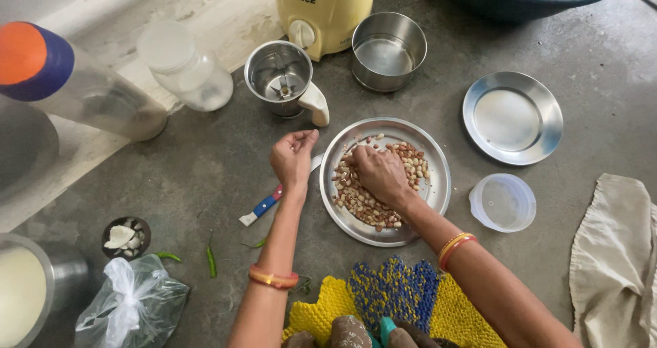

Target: The person sits on the floor and rubs peanuts together to remove their skins, then transfers the peeled peanuts into a blender jar. The person continues peeling and transferring peanuts until the plate is mostly empty.

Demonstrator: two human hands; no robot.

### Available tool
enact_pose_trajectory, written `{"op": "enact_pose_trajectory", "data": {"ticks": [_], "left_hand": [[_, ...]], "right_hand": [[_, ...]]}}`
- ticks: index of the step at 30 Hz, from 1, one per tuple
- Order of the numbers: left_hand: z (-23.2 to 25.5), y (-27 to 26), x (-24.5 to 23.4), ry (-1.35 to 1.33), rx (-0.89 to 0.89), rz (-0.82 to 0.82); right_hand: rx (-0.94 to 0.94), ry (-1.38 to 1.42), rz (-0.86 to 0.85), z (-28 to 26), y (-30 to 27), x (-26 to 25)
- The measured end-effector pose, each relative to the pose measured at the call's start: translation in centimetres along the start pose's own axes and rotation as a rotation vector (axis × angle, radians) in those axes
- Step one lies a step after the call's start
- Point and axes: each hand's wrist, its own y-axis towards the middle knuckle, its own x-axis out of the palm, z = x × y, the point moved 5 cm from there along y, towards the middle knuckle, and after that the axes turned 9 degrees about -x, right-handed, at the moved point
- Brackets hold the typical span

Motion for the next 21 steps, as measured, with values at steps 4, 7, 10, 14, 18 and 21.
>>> {"op": "enact_pose_trajectory", "data": {"ticks": [4,7,10,14,18,21], "left_hand": [[4.0,-2.0,-1.1,-0.396,0.078,-0.167],[7.1,0.4,-2.5,-0.244,0.126,-0.011],[9.9,5.9,-2.0,-0.292,0.028,0.062],[10.0,9.5,-1.0,-0.602,-0.143,-0.148],[9.9,7.8,-1.8,-0.824,0.061,-0.349],[7.5,2.6,-1.2,-0.735,-0.007,-0.418]], "right_hand": [[0.146,-0.046,-0.082,0.7,0.9,0.3],[0.22,0.018,-0.114,0.8,1.1,0.6],[0.289,-0.003,-0.059,0.1,0.6,0.2],[0.415,0.064,-0.095,-0.1,-0.6,-1.4],[0.404,0.26,-0.192,-0.3,-2.2,-3.7],[0.326,0.374,-0.141,0.0,-3.7,-6.9]]}}
